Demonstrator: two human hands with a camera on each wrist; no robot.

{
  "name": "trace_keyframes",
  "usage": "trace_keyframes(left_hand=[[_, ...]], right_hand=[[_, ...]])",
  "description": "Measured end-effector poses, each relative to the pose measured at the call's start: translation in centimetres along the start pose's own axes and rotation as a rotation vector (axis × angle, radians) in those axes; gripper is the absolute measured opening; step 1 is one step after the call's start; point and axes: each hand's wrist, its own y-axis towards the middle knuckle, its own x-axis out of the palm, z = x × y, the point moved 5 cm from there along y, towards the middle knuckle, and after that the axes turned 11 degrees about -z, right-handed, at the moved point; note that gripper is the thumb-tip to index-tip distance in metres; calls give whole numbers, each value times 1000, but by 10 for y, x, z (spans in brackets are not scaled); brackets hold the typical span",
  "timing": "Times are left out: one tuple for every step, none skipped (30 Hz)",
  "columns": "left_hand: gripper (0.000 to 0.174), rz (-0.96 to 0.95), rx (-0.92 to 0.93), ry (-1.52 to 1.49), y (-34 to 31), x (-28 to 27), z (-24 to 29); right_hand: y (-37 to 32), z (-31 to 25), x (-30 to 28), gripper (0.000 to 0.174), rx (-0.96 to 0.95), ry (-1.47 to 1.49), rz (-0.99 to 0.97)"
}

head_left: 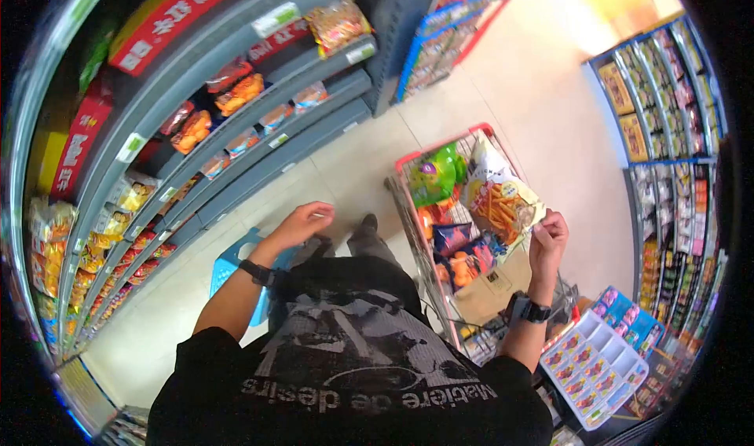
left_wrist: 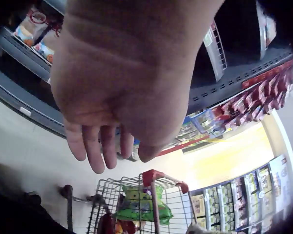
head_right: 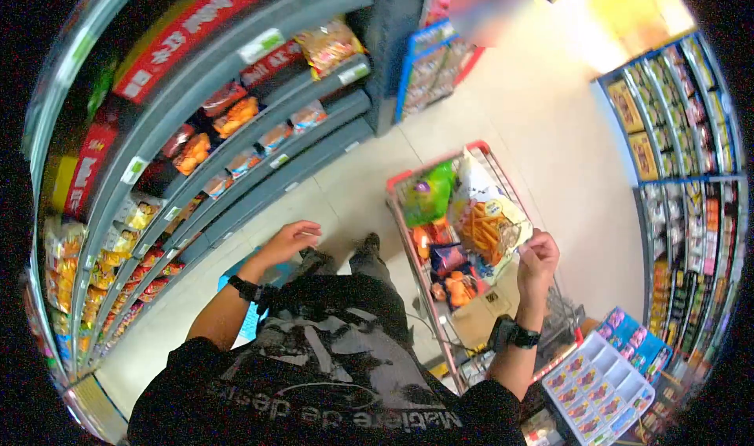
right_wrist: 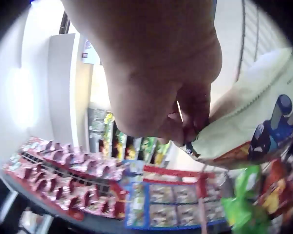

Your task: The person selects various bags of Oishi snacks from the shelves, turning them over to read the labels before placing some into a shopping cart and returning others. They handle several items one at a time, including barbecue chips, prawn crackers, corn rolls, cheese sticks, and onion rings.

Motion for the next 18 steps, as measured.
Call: trace_keyframes(left_hand=[[37, -28, 50, -42, -6, 0, 14], [39, -53, 102, -83, -12, -1, 27], [43, -104, 172, -77, -19, 2, 45], [47, -154, 240, -74, -28, 2, 62], [56, -176, 323, -149, -43, 3, 84], [65, -197, 409, -222, -57, 2, 101], [69, -143, 466, -374, -67, -5, 98], [73, -92, 527, -526, -76, -9, 87], [76, -42, 592, -675, -88, -16, 81], [78, 22, 684, -747, -102, -21, 86], [79, 86, 782, -817, -118, -33, 88], [81, 150, 885, -886, -136, -43, 87], [75, 257, 922, -977, -150, -59, 69], [73, 324, 939, -1029, -165, -73, 49], [71, 387, 953, -1087, -185, -83, 39], [70, 442, 965, -1148, -203, -91, 30], [67, 529, 968, -1085, -223, -101, 24], [65, 609, 966, -1018, -244, -110, 18]], right_hand=[[9, -3, 23, 18, -10, 122, -75], [21, -6, 51, 20, -30, 203, -134], [30, -16, 95, 22, -45, 284, -197], [38, -20, 141, 24, -50, 364, -264], [43, -20, 183, 26, -51, 431, -312], [48, -18, 221, 29, -47, 499, -362], [50, -8, 250, 31, -25, 517, -436], [50, 1, 278, 30, 0, 550, -517], [46, 10, 307, 25, 41, 577, -545], [41, 13, 330, 21, 81, 604, -574], [38, 24, 354, 20, 126, 600, -631], [32, 34, 374, 19, 173, 592, -691], [26, 45, 394, 18, 222, 584, -745], [19, 58, 409, 18, 266, 464, -820], [14, 71, 420, 18, 306, 338, -888], [11, 81, 432, 17, 338, 207, -948], [10, 85, 447, 14, 300, 8, -1047], [7, 88, 463, 12, 350, -100, -1136]])
